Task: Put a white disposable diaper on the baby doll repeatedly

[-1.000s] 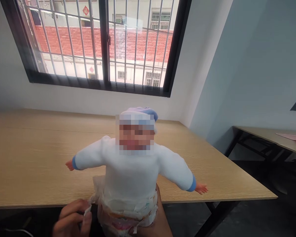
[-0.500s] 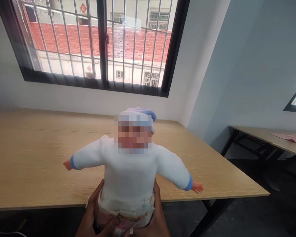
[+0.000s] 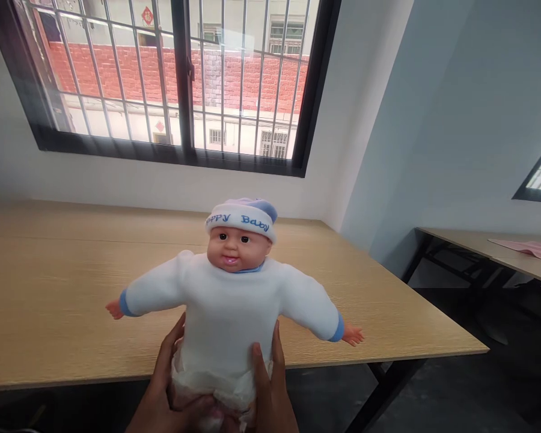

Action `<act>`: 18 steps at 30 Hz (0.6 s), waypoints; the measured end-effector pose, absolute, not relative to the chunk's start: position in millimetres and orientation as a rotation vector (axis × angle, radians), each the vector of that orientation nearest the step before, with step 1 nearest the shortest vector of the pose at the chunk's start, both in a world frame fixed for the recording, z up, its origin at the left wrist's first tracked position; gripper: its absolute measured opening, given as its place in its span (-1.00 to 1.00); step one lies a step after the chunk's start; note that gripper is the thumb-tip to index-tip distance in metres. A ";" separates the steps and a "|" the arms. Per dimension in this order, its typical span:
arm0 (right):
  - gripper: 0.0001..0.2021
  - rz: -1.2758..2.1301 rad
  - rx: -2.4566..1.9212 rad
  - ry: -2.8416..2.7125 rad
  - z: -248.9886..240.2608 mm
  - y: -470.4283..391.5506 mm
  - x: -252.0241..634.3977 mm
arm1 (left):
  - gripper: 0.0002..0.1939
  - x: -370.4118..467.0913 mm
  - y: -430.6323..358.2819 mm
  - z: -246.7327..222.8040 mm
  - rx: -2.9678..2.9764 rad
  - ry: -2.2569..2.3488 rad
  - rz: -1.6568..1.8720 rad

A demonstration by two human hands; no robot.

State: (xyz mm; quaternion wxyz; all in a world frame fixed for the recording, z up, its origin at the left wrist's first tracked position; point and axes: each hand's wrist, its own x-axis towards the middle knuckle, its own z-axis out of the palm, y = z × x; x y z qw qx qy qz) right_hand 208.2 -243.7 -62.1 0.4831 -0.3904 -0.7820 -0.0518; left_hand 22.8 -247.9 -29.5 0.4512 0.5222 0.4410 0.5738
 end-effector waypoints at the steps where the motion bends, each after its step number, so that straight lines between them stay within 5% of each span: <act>1: -0.14 -0.132 -0.923 -1.914 -61.9 -243.6 208.7 | 0.11 19.5 -242.6 -25.6 1.313 1.060 1.375; 5: -0.16 -0.140 -0.853 -1.871 -65.1 -242.7 211.4 | -0.08 11.8 -220.4 -15.2 1.391 0.995 1.373; 10: -0.35 -0.150 -0.797 -1.790 -73.2 -240.8 212.0 | -0.04 18.5 -209.9 -16.3 1.262 0.876 1.447; 18: -0.33 0.012 -0.916 -1.646 -97.4 -239.5 210.5 | -0.02 26.4 -215.0 -10.1 1.123 0.894 1.507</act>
